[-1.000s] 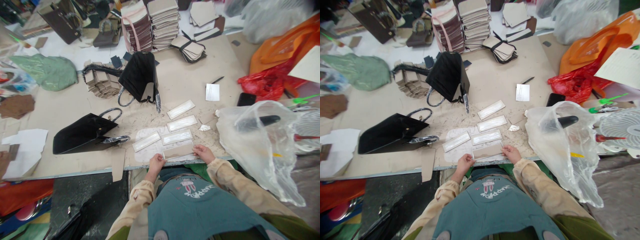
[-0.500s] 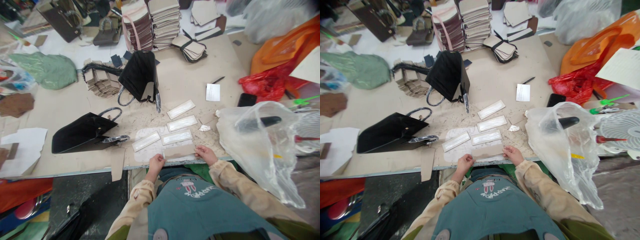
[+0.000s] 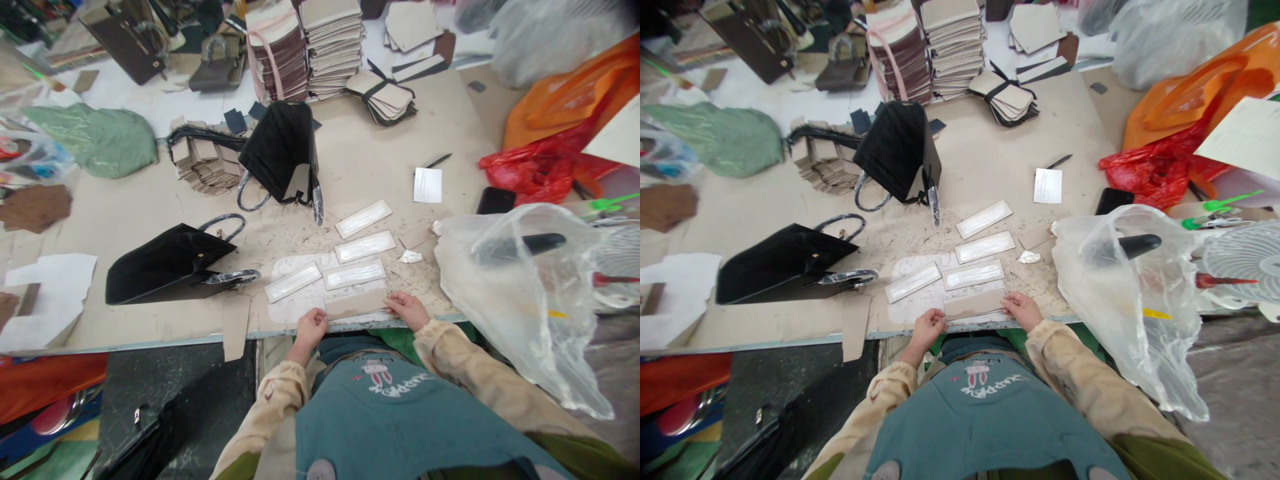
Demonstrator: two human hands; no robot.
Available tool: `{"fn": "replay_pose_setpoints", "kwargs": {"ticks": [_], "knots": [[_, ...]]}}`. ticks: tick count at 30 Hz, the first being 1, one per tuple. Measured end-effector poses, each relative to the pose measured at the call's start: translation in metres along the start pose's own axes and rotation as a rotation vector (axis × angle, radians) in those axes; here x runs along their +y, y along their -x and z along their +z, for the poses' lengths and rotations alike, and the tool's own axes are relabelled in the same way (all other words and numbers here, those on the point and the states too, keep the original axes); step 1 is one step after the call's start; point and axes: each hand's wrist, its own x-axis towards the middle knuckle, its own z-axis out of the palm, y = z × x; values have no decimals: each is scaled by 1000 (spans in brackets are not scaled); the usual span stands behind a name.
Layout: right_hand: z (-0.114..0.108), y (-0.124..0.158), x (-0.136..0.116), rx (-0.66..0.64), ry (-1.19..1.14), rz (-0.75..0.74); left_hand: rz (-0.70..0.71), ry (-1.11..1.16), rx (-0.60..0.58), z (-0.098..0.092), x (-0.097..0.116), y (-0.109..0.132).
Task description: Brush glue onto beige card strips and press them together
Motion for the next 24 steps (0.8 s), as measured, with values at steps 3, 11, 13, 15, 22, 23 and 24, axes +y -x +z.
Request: {"fn": "replay_pose_setpoints", "kwargs": {"ticks": [3,11,13,15,22,23,24], "knots": [[0,-1,2,-3,-2,-3,-4,26,-8,0,0,0],[-1,-3,4,-2,29,8,-8,32,-9,1,1,0],[-1,-3,4,-4,38,8,-14,18,-4,2,0,-1],[-2,-3,5,-5,40,8,-21,4,2,2,0,-2],[-2,-3,7,-5,37,14,-27,-23,18,4,-1,-3],[-2,-3,8,-6,35,15,-27,-23,19,4,0,-3],[-2,-3,8,-7,33,15,-26,-23,19,4,0,-3]]}}
